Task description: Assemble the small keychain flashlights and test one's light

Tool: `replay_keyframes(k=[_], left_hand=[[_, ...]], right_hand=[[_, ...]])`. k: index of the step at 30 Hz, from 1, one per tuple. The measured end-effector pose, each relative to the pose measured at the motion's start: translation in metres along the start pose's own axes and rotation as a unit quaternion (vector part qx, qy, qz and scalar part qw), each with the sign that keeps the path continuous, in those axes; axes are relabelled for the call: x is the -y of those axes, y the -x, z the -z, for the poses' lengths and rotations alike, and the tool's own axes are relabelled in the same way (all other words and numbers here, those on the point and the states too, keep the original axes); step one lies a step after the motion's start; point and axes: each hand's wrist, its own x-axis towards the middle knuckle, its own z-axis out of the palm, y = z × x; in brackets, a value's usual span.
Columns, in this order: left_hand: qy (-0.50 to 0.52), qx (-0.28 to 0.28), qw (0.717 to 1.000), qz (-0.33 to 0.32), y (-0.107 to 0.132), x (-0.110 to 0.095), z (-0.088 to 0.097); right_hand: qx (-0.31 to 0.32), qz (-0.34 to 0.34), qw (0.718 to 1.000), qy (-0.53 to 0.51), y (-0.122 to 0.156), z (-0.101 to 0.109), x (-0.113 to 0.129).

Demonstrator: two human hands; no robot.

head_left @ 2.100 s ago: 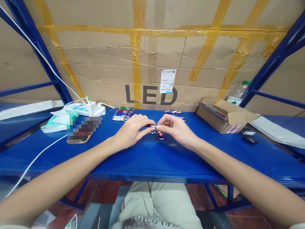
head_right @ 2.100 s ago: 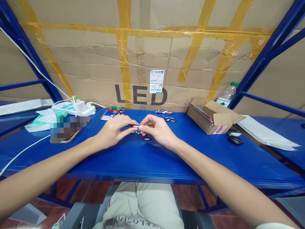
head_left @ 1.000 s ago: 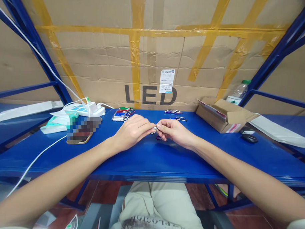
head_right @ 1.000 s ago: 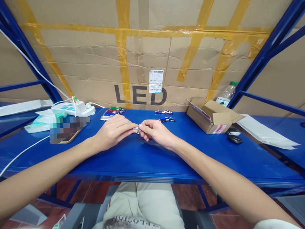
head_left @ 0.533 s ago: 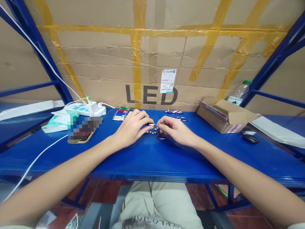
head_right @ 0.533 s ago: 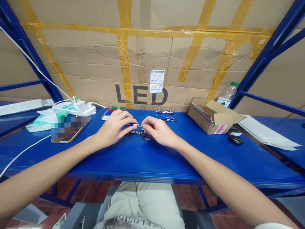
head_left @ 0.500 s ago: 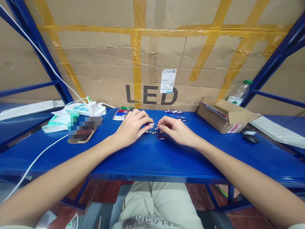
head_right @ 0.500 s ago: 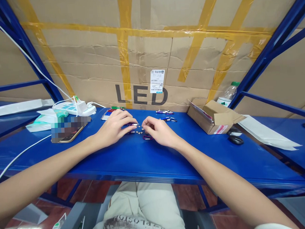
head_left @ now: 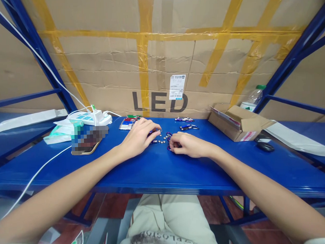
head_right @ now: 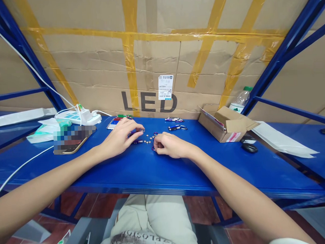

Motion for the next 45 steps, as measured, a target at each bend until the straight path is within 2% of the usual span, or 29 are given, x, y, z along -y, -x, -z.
replay_keyframes(k=[5,14,21,28,36,45], left_hand=[[0.006,0.009,1.000,0.009,0.000,-0.003,0.001],[0.082,0.019,0.996,0.022,0.001,-0.005,0.000],[0.162,0.053,0.982,0.086,0.000,-0.007,0.000],[0.185,0.073,0.975,0.101,0.001,-0.007,-0.002],[0.177,0.083,0.976,0.098,0.002,-0.005,-0.003],[0.166,0.077,0.979,0.095,0.002,-0.005,-0.002]], right_hand=[[0.000,-0.012,1.000,0.004,0.002,-0.003,0.005],[-0.063,-0.043,0.997,0.019,0.001,0.000,0.016],[-0.107,-0.059,0.993,-0.001,0.003,0.004,0.020],[-0.069,-0.080,0.993,-0.060,0.002,0.000,0.017],[-0.077,-0.039,0.992,-0.096,0.002,-0.003,0.011],[-0.058,-0.056,0.984,-0.156,0.000,-0.004,0.009]])
